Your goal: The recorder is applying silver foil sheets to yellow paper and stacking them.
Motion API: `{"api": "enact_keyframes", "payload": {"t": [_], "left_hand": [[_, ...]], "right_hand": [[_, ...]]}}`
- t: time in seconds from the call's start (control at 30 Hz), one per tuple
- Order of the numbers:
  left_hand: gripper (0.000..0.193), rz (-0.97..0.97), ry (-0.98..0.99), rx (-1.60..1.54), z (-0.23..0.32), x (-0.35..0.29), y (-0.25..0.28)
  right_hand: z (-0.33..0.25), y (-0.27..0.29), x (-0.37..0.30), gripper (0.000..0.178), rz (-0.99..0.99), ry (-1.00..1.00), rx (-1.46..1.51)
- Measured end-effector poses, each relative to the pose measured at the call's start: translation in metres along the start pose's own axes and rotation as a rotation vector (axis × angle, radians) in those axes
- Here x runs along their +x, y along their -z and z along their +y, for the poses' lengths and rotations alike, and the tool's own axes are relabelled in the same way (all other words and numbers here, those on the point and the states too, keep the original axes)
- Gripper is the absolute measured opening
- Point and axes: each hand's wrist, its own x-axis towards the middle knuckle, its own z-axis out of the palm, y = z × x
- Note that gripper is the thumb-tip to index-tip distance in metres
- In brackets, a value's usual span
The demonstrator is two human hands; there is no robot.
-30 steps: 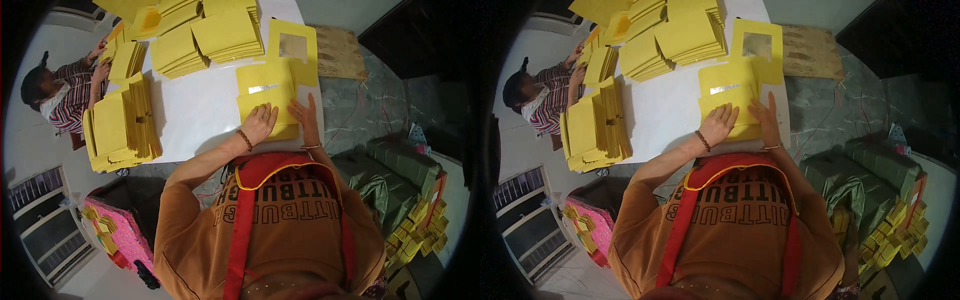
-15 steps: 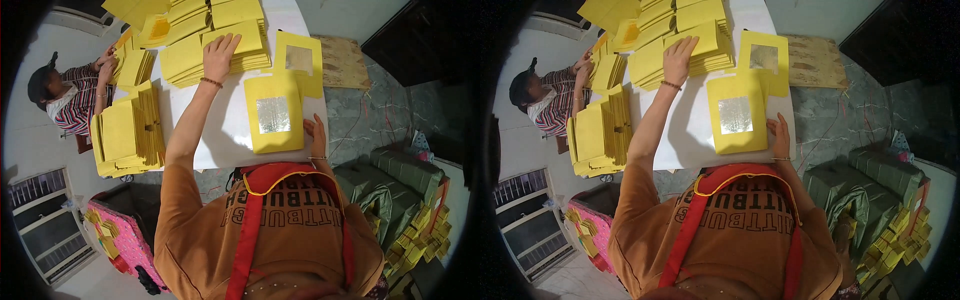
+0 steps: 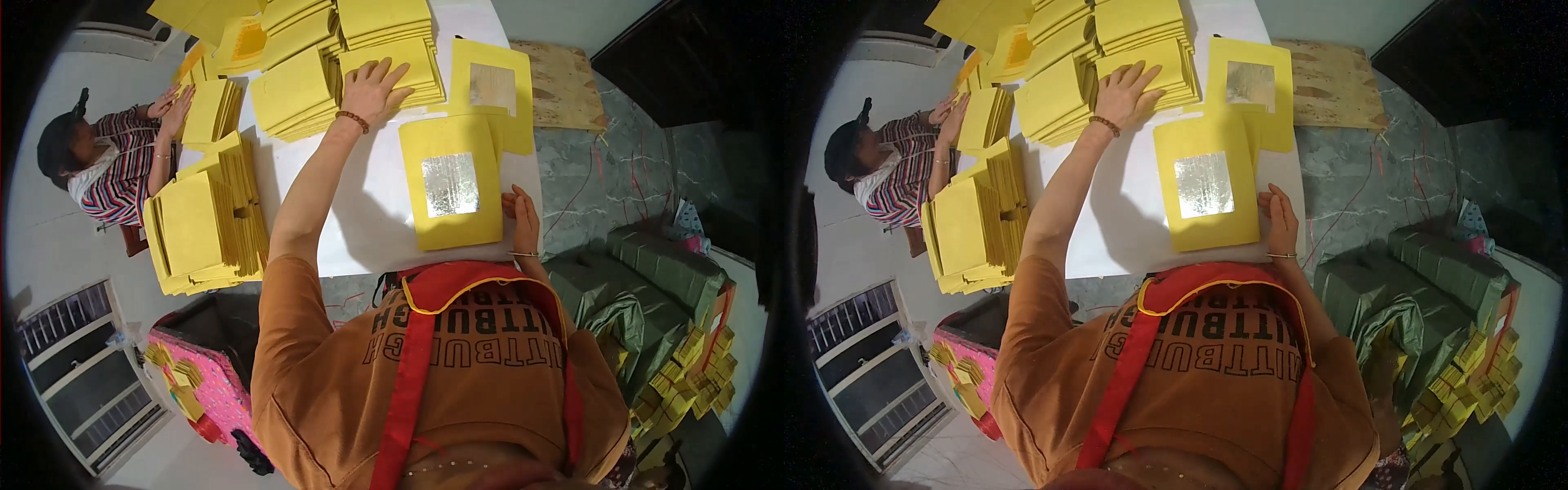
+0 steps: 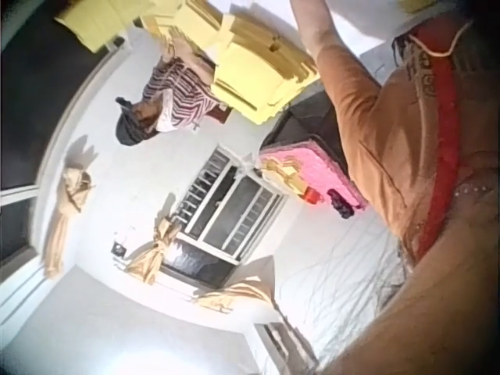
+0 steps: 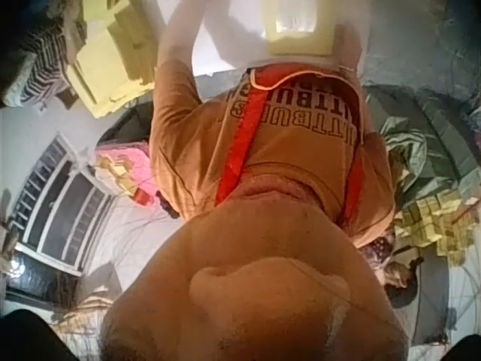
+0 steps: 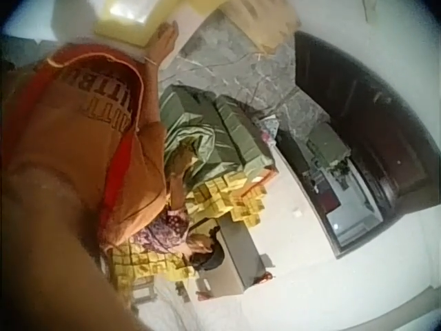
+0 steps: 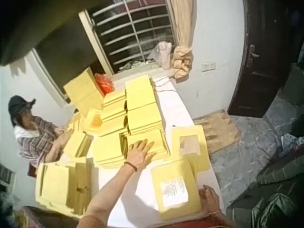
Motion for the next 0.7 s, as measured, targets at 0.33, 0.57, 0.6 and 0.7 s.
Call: {"api": "enact_keyframes", "payload": {"t": [0.33, 0.57, 0.6, 0.7], "left_hand": [[0.041, 0.01, 0.054, -0.108, -0.009, -0.007, -0.015], [0.044, -0.035, 0.055, -0.137, -0.013, 0.007, 0.004], [0.04, 0.036, 0.038, -0.121, -0.013, 0.005, 0.007], [0.033, 0.272, 0.02, -0.115, 0.002, 0.0, 0.019]], "right_hand": [[-0.001, -0.001, 0.0, 0.033, -0.015, -0.013, 0.042], [-0.005, -0.004, 0.009, 0.033, -0.056, -0.05, -0.012], [-0.004, -0.005, 0.01, 0.033, -0.1, -0.035, -0.041], [0.002, -0.005, 0.013, 0.033, -0.105, 0.017, -0.097]]}}
